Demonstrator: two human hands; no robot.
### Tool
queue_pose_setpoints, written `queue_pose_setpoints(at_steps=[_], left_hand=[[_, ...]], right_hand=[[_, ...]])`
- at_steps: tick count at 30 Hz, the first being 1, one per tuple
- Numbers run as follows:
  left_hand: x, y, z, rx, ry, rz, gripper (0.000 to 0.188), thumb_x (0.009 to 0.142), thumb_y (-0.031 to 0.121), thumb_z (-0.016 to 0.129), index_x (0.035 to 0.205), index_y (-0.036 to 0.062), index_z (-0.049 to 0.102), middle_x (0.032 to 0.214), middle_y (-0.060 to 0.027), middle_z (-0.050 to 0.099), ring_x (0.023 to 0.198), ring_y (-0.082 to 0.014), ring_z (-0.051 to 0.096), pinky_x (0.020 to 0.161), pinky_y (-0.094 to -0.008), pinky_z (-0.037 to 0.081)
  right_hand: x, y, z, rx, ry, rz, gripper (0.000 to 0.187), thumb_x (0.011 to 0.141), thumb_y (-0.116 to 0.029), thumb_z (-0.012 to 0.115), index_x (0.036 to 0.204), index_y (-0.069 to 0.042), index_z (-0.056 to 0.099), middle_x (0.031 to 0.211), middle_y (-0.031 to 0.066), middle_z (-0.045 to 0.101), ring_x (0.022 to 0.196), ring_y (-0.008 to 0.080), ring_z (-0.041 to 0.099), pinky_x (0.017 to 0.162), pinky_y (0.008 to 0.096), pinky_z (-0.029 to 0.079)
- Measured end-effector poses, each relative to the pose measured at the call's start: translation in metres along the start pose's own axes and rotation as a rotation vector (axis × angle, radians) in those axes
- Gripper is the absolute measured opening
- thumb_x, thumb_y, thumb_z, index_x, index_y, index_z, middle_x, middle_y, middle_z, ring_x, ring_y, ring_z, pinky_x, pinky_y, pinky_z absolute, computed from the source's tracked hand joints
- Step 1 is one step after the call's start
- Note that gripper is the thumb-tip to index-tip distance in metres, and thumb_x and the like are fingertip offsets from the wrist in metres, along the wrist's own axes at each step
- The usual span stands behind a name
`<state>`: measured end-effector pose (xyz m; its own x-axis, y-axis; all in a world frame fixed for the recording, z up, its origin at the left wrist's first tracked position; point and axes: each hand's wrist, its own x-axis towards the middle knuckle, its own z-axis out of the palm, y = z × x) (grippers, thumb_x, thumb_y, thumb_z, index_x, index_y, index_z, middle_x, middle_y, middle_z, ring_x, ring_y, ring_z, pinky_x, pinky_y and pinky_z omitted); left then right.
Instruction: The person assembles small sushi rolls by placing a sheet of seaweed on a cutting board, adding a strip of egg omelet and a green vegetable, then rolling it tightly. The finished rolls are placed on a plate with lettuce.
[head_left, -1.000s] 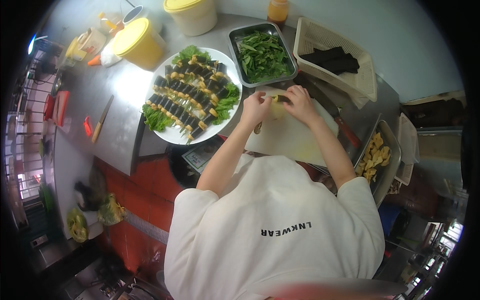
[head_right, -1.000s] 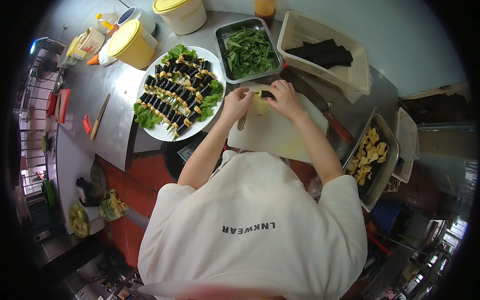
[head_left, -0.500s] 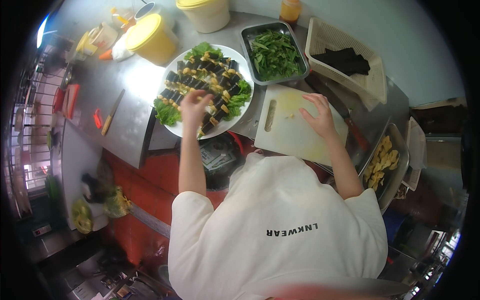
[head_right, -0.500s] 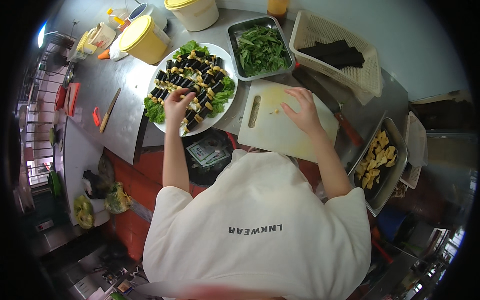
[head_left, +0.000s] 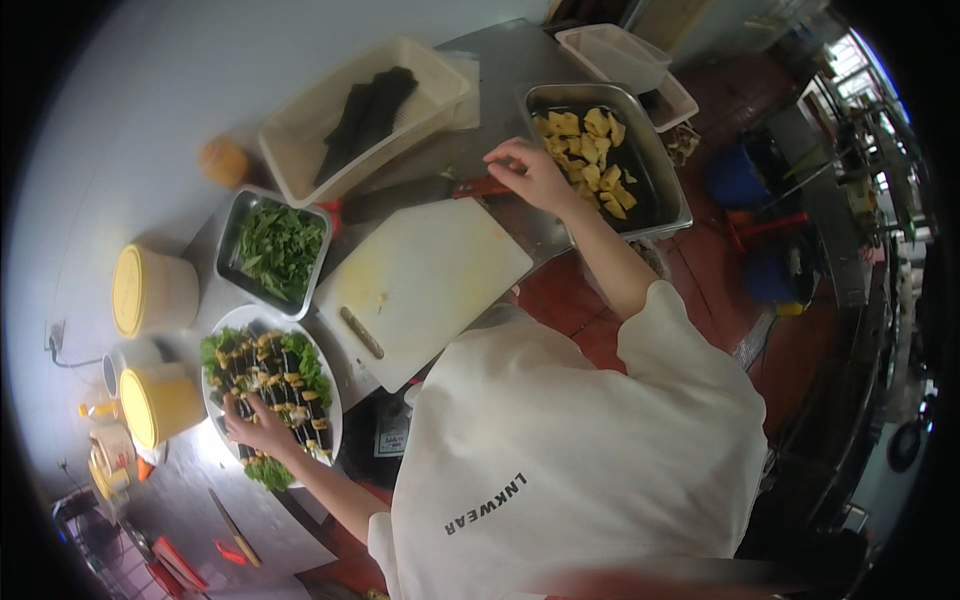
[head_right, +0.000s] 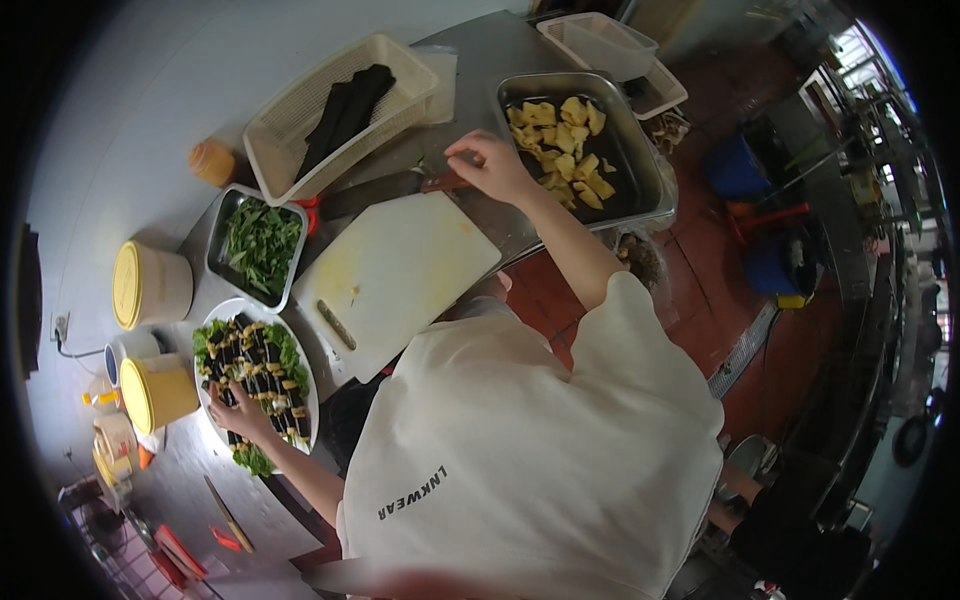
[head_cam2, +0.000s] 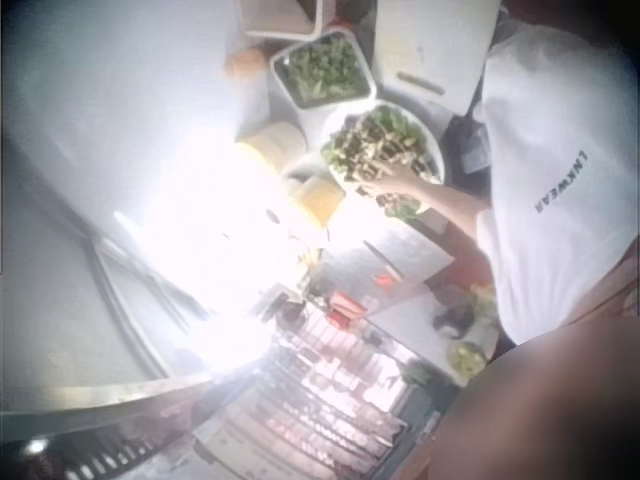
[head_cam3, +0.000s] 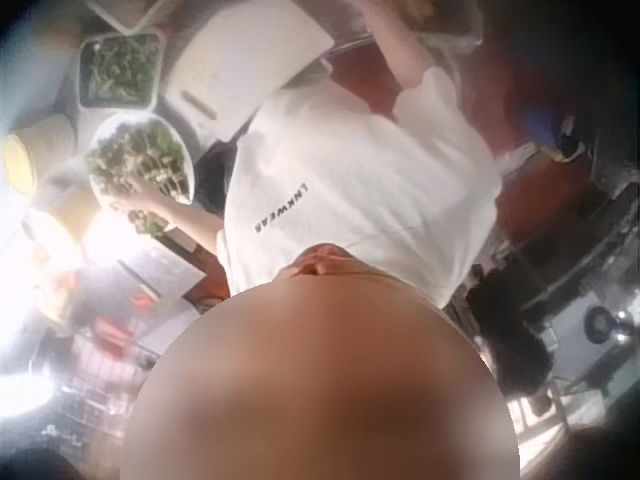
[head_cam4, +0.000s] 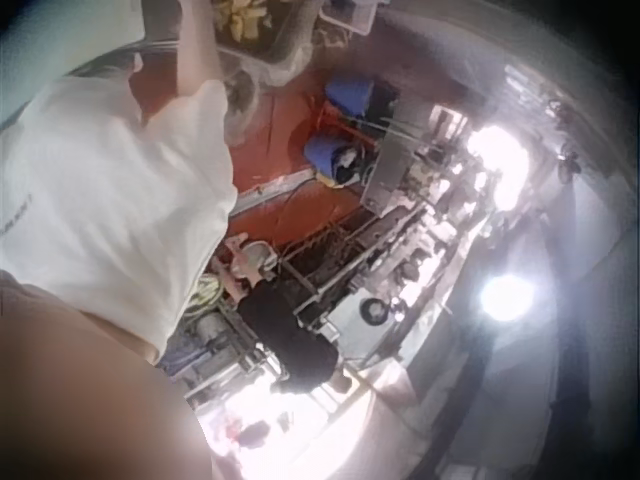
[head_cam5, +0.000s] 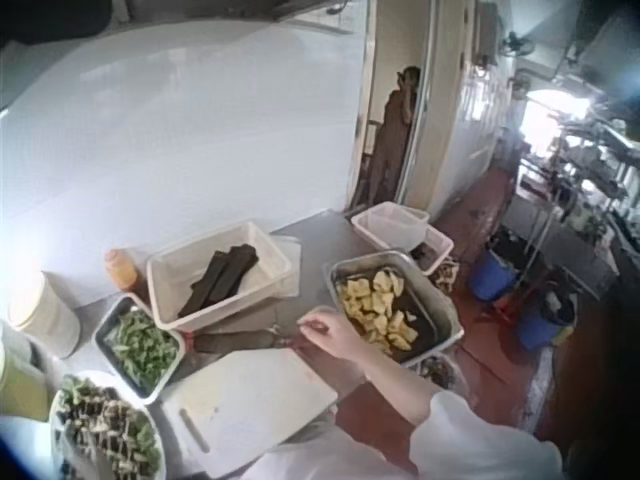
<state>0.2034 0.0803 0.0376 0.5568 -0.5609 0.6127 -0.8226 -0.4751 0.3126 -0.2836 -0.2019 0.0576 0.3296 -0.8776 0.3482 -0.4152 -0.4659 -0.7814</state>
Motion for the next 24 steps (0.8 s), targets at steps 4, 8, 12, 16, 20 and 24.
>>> queue_pose_setpoints(at_steps=[4, 8, 12, 16, 20, 24], left_hand=[[-0.054, 0.109, 0.028, -0.374, -0.059, 0.264, 0.030, 0.082, 0.013, 0.067, 0.109, 0.0012, 0.061, 0.110, -0.0131, 0.060, 0.108, -0.0305, 0.053, 0.095, -0.0427, 0.037], [-0.087, 0.165, 0.027, -0.518, -0.338, 0.248, 0.032, 0.077, 0.007, 0.067, 0.108, 0.0052, 0.061, 0.114, -0.0126, 0.058, 0.112, -0.0323, 0.048, 0.098, -0.0445, 0.033], [-0.110, 0.175, 0.042, -0.578, -0.342, 0.212, 0.031, 0.077, 0.006, 0.066, 0.108, 0.0050, 0.060, 0.113, -0.0130, 0.058, 0.113, -0.0334, 0.048, 0.098, -0.0449, 0.034], [-0.110, 0.176, 0.046, -0.554, -0.333, 0.169, 0.032, 0.078, 0.005, 0.064, 0.110, 0.0042, 0.059, 0.114, -0.0137, 0.056, 0.115, -0.0359, 0.046, 0.098, -0.0471, 0.033], [-0.112, 0.177, 0.047, -0.509, -0.331, 0.124, 0.030, 0.078, 0.004, 0.064, 0.108, 0.0036, 0.059, 0.112, -0.0134, 0.057, 0.115, -0.0358, 0.046, 0.098, -0.0465, 0.033], [-0.114, 0.179, 0.044, -0.488, -0.311, 0.029, 0.028, 0.077, 0.002, 0.064, 0.104, 0.0030, 0.061, 0.112, -0.0129, 0.058, 0.115, -0.0361, 0.046, 0.097, -0.0462, 0.035]], right_hand=[[-0.011, 0.036, -0.043, 0.080, 0.223, 0.204, 0.016, 0.087, -0.016, 0.065, 0.102, -0.010, 0.067, 0.095, 0.0018, 0.065, 0.087, 0.0117, 0.061, 0.073, 0.0269, 0.048], [0.016, 0.030, -0.034, 0.024, 0.165, 0.139, 0.020, 0.088, -0.017, 0.064, 0.106, -0.009, 0.067, 0.094, 0.0029, 0.066, 0.087, 0.0118, 0.062, 0.075, 0.0265, 0.048], [0.089, -0.004, 0.019, 0.052, -0.046, -0.019, 0.022, 0.087, -0.017, 0.065, 0.106, -0.007, 0.066, 0.098, 0.0063, 0.066, 0.090, 0.0147, 0.062, 0.078, 0.0264, 0.048], [0.184, 0.008, 0.068, -0.099, -0.428, -0.128, 0.024, 0.083, -0.010, 0.064, 0.106, -0.007, 0.066, 0.104, 0.0083, 0.065, 0.097, 0.0210, 0.063, 0.084, 0.0327, 0.050], [0.256, 0.040, 0.097, -0.570, -0.642, -0.104, 0.032, 0.079, 0.002, 0.059, 0.109, -0.009, 0.064, 0.111, 0.0094, 0.062, 0.106, 0.0271, 0.058, 0.090, 0.0372, 0.048], [0.281, 0.052, 0.108, -0.794, -0.764, -0.012, 0.048, 0.071, 0.001, 0.063, 0.117, -0.015, 0.060, 0.121, 0.0084, 0.054, 0.119, 0.0280, 0.048, 0.095, 0.0408, 0.045]])
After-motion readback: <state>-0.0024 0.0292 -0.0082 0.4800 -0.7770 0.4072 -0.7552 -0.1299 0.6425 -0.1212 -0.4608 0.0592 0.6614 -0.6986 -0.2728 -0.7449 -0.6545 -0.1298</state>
